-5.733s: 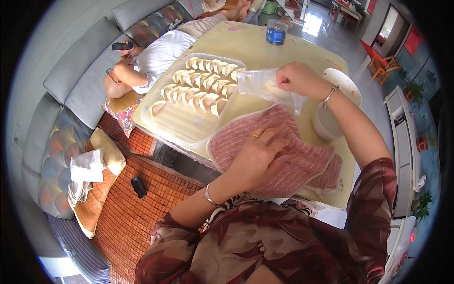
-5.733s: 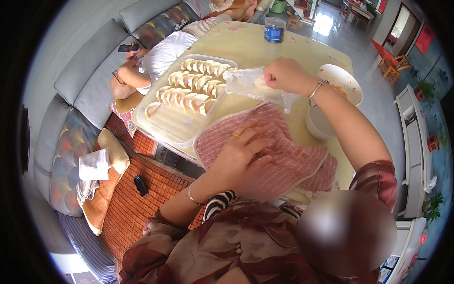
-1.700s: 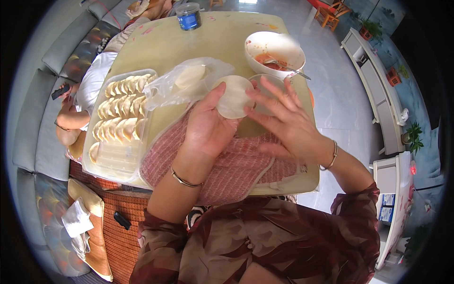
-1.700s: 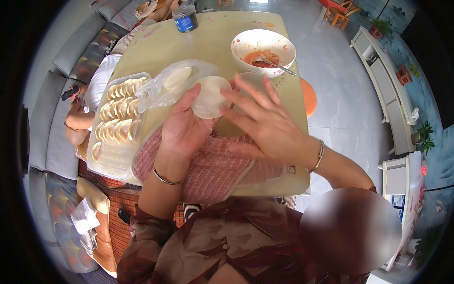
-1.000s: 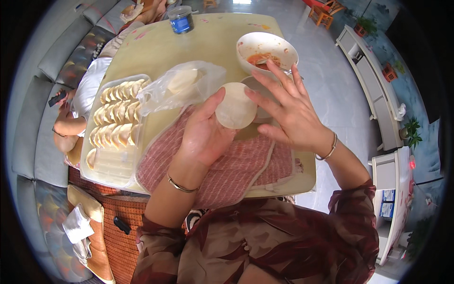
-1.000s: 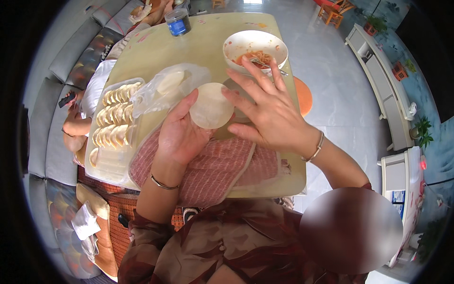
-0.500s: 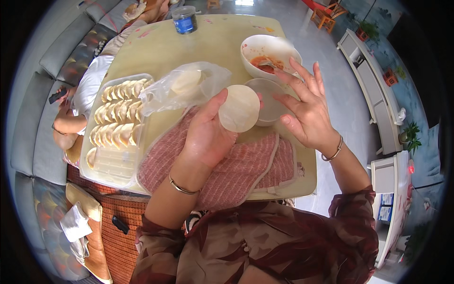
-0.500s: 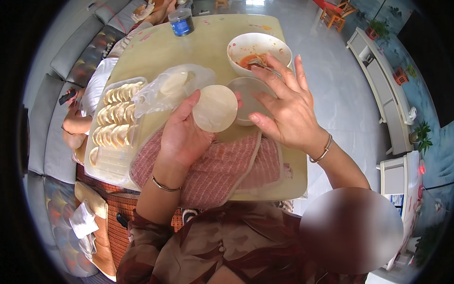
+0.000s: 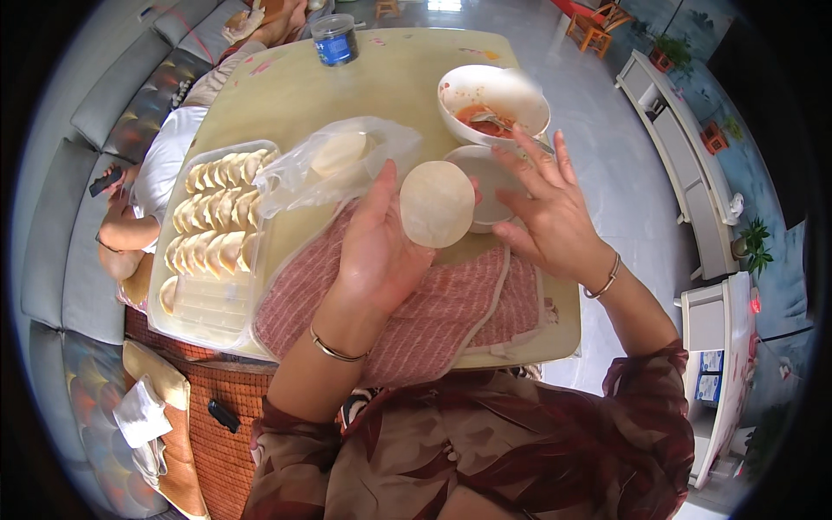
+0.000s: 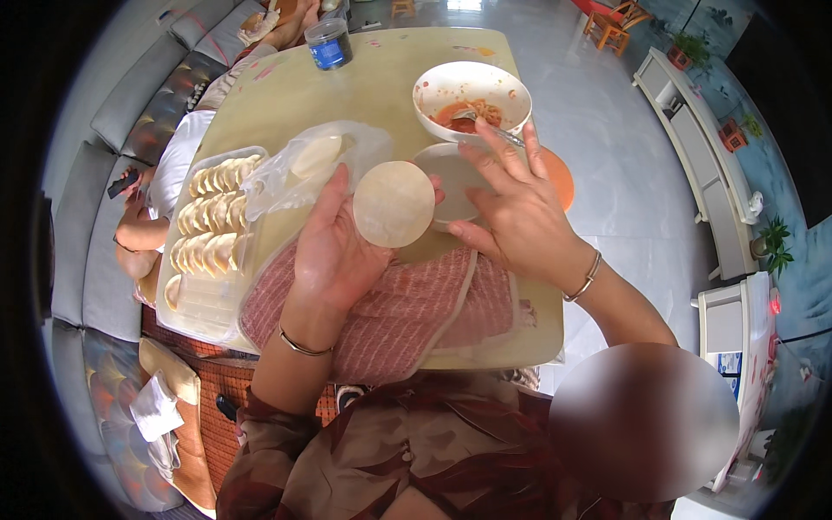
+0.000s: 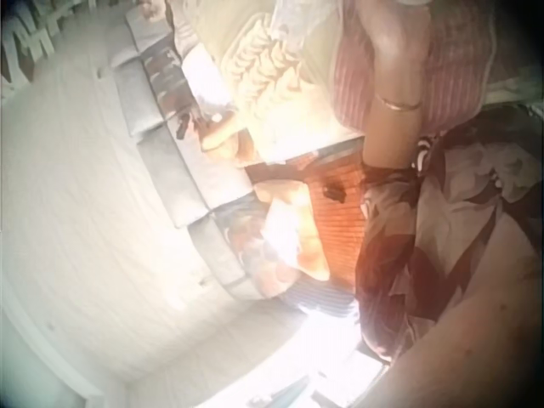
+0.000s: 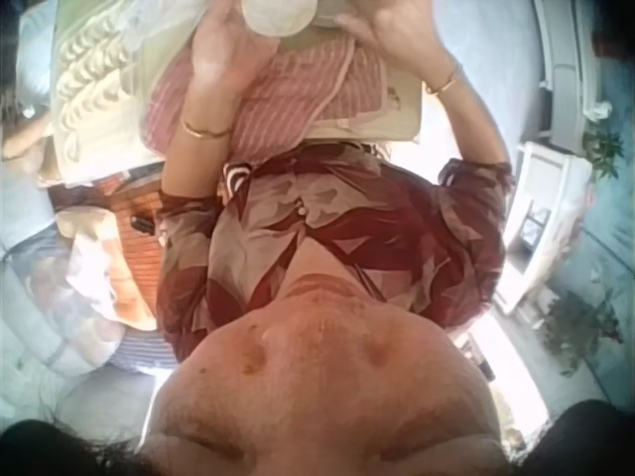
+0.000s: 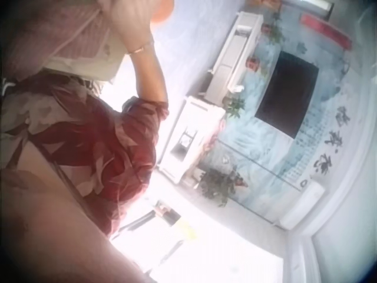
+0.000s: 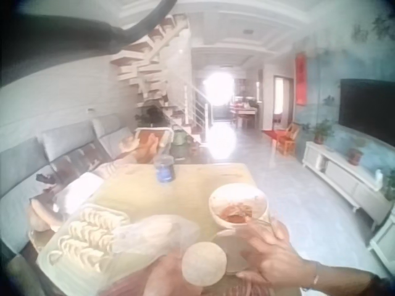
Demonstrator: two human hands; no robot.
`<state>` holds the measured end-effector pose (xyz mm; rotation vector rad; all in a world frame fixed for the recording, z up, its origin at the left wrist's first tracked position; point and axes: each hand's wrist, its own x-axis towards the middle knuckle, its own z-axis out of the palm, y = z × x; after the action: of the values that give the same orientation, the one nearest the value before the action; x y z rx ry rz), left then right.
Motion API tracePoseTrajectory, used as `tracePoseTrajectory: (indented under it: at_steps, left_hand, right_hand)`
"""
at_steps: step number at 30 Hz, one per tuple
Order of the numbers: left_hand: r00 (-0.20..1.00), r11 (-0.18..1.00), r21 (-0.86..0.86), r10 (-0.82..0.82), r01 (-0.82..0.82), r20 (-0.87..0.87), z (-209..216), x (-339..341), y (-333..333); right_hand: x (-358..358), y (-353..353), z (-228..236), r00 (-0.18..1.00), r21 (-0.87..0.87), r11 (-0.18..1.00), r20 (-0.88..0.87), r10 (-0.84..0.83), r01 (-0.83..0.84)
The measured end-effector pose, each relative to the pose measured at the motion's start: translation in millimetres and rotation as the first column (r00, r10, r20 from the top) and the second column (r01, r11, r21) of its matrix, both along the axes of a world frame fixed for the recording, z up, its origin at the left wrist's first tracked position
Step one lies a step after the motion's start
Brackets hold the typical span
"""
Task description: The person uses a spoon to place filling onto a dumpling wrapper, moistens the edge of the wrapper with water, and folds the dough by hand to seal it.
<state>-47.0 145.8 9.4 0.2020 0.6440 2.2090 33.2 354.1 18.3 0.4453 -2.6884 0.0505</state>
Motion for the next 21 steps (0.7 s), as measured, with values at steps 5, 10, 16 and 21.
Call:
tracePoseTrajectory:
  at_steps: [5,10,16,21]
  left_hand:
    - [0.998,0.999,0.010,-0.051,0.052,-0.023,-1,0,-1]
    - [1.000,1.000,-0.021,-0.003,0.003,0.005,2,2,-1]
    - [0.998,0.988,-0.140,0.064,-0.062,0.012,11,9,-2]
    - [0.998,0.999,0.020,-0.035,0.036,-0.047,-1,1,-5]
  right_hand:
    - [3,-7,16,0.993,-0.024,0.999,-0.115,0.035,-0.038]
    - [-12,-36,12,0.992,-0.080,0.993,-0.094,0.080,-0.088]
    - [-15,-60,8,0.983,-0.111,0.977,-0.049,0.178,-0.183]
    - [-4,-28,16,0.978,-0.194,0.970,-0.175,0.113,-0.147]
